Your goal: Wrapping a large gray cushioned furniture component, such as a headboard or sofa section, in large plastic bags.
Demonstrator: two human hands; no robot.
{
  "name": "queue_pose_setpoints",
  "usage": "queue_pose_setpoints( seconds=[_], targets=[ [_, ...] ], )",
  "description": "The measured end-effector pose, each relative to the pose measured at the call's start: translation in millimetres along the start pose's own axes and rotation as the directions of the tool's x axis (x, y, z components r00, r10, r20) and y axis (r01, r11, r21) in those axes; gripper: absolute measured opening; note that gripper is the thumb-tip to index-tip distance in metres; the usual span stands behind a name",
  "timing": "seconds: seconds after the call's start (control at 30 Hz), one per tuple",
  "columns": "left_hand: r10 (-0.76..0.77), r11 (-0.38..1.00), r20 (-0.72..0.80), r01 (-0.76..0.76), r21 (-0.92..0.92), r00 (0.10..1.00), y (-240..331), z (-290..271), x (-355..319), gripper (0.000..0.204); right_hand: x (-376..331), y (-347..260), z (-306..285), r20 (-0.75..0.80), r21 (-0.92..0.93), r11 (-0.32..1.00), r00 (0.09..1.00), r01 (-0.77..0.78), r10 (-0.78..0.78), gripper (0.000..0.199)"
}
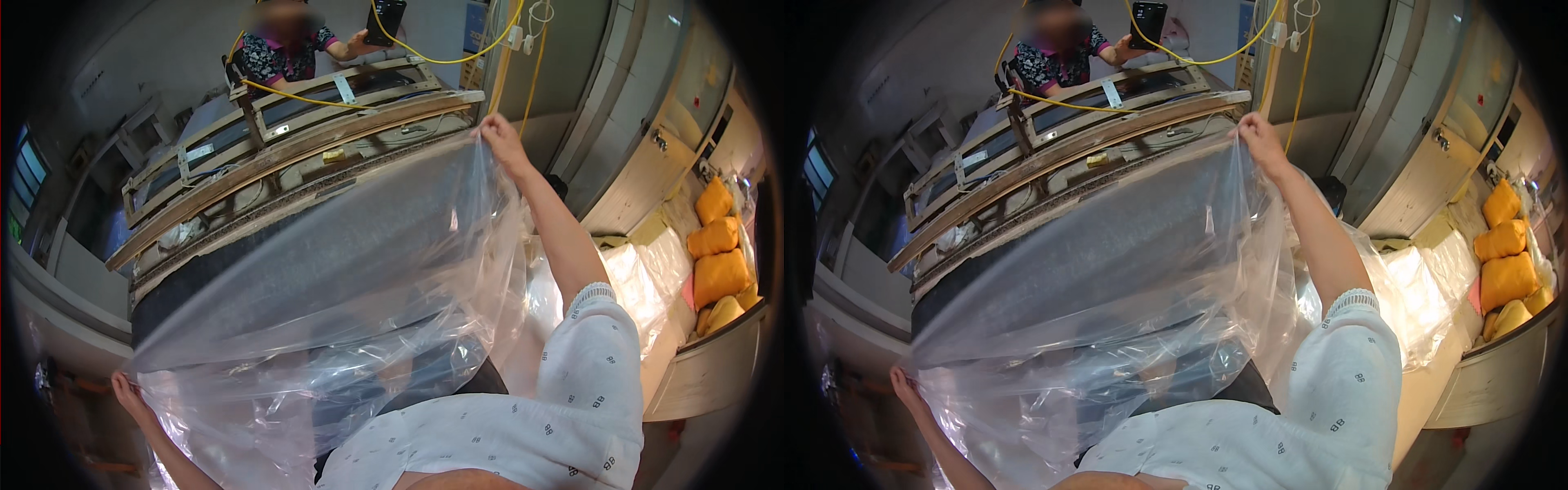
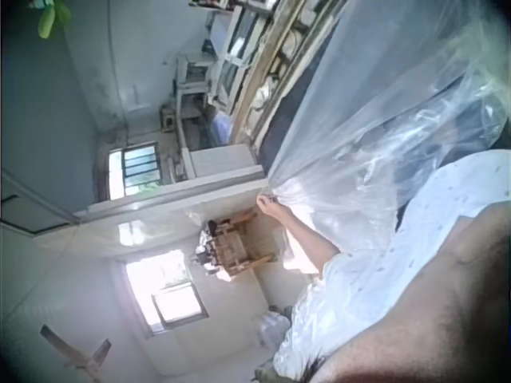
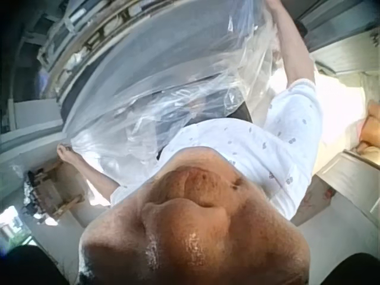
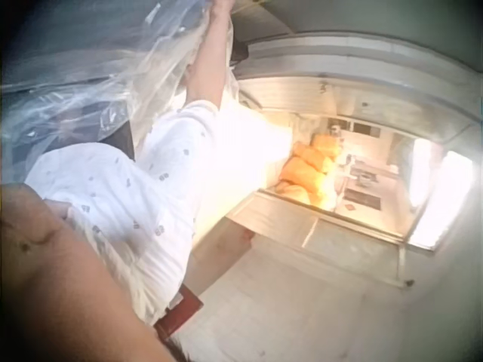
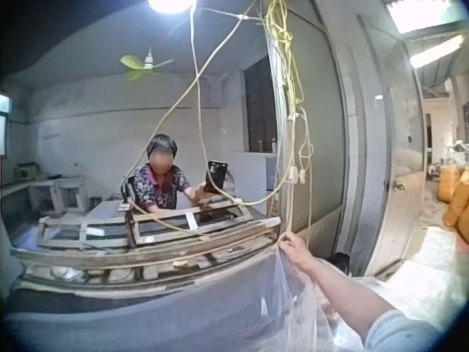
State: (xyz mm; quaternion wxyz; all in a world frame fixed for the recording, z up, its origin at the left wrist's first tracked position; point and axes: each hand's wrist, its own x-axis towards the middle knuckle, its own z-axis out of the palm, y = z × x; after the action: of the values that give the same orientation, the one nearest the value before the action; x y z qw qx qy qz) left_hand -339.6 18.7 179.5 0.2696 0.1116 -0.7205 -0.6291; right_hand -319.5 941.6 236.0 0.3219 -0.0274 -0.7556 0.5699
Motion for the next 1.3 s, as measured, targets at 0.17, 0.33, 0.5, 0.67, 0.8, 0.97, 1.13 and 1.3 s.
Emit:
queue_pose_setpoints(
  seconds=[0.17, 0.33, 0.5, 0.67, 0.8, 0.97, 1.13, 1.3],
  targets=[
    [0.212, 0.976, -0.047, -0.209, 0.057, 0.976, -15.3, 31.7, 80.8, 0.024, 28.0, -37.9, 26.2, -0.359, -0.25, 0.954, 0.9, 0.162, -0.247, 0.007],
    [0.373, 0.701, 0.108, -0.356, 0.618, 0.922, -88.4, 108.3, 108.7, 0.029, 9.8, 101.9, 15.4, -0.274, -0.438, 0.897, 0.959, -0.057, -0.073, 0.01],
    [0.257, 0.885, 0.108, -0.279, 0.374, 0.96, -96.7, 125.2, 129.0, 0.029, 12.9, 104.2, 15.1, -0.285, -0.229, 0.973, 0.958, -0.035, -0.032, 0.011],
    [0.254, 0.851, 0.035, -0.241, 0.466, 0.966, -95.4, 135.0, 148.7, 0.029, 23.7, 106.5, 25.2, -0.266, -0.459, 0.885, 0.962, -0.073, -0.059, 0.014],
    [0.241, 0.871, 0.014, -0.222, 0.437, 0.97, -90.3, 147.7, 148.6, 0.03, 21.9, 101.7, 28.0, -0.256, -0.521, 0.852, 0.962, -0.053, -0.097, 0.016],
    [0.204, 0.867, 0.079, -0.218, 0.448, 0.976, -81.8, 154.2, 161.0, 0.032, 38.5, 130.5, 24.5, -0.267, -0.587, 0.804, 0.961, -0.1, -0.075, 0.018],
    [0.147, 0.857, 0.09, -0.172, 0.485, 0.985, -64.6, 168.6, 152.3, 0.034, 54.7, 116.0, 26.7, -0.248, -0.657, 0.749, 0.963, -0.088, -0.104, 0.025],
    [0.105, 0.926, 0.112, -0.138, 0.351, 0.988, -69.2, 175.0, 174.8, 0.035, 61.2, 126.6, 25.3, -0.251, -0.69, 0.716, 0.962, -0.101, -0.106, 0.029]
  ],
)
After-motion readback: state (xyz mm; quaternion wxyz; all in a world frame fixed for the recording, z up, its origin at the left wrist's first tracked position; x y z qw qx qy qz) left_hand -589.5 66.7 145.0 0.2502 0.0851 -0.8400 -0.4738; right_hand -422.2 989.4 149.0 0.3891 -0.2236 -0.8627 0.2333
